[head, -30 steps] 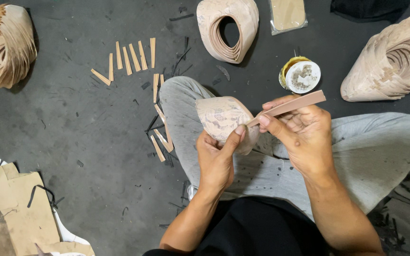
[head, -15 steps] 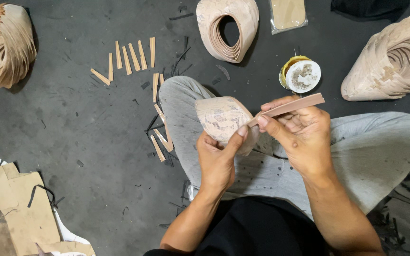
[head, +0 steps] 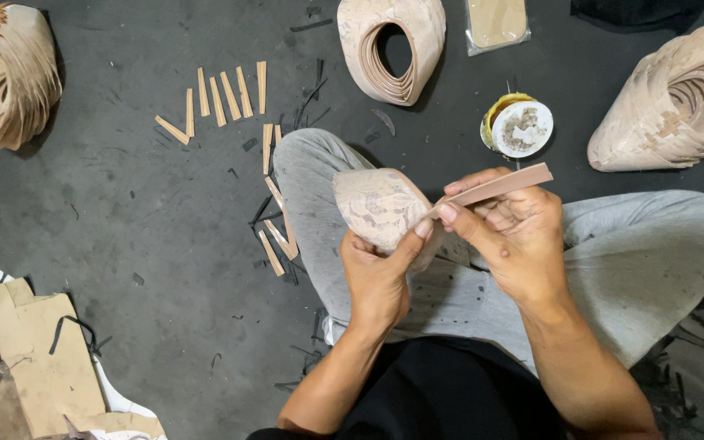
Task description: The person sits on the floor and attaches thin binding strips along the edges of lace shoe uppers, pressing the strips in place by hand and working on one upper at a time. Finished uppers are set aside with a pile of completed uppers nearby.
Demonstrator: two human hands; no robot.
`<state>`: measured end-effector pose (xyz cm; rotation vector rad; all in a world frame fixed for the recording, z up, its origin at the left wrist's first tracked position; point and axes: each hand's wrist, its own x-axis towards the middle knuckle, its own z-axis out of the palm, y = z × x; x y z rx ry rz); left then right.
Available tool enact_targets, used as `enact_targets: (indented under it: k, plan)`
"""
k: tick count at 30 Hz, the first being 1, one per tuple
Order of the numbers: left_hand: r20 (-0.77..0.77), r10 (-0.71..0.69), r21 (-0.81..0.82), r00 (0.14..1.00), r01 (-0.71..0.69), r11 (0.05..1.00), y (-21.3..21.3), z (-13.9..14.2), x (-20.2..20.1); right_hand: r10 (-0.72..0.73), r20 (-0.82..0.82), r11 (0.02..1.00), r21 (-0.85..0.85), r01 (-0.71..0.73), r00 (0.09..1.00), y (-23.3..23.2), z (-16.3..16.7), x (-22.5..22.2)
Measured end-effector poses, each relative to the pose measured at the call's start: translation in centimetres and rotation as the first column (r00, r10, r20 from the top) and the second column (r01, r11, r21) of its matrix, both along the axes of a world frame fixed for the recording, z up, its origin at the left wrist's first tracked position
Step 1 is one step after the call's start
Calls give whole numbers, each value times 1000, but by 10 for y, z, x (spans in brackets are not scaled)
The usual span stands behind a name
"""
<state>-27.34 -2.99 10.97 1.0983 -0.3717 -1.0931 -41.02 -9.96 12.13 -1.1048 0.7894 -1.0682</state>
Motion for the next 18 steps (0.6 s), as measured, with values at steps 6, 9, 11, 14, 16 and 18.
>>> enact_targets:
  k: [6,9,11,14,16,18]
  plan:
    - [33,20,-2,999,-20,1000,2,0,2,-17,-149,995,-100,3,989,1,17,-2]
    - [27,3,-21,1000,-3,1000,5,-3,2,-74,-262,989,-145,37,962,2,25,-7]
    - [4,-13,-41,1000,13,999,7,-4,1,-52,-251,992,-122,22,967,-2,26,-9]
    - [-57,-39,-85,998,34,996,8,-4,0,3,-214,1000,-27,-9,977,-9,22,-11]
    - [-110,-64,-115,992,52,992,8,-4,0,52,-155,998,44,-46,987,-13,16,-13]
    - [-166,-120,-144,979,97,985,7,-5,2,105,-63,991,93,-99,992,-17,7,-15]
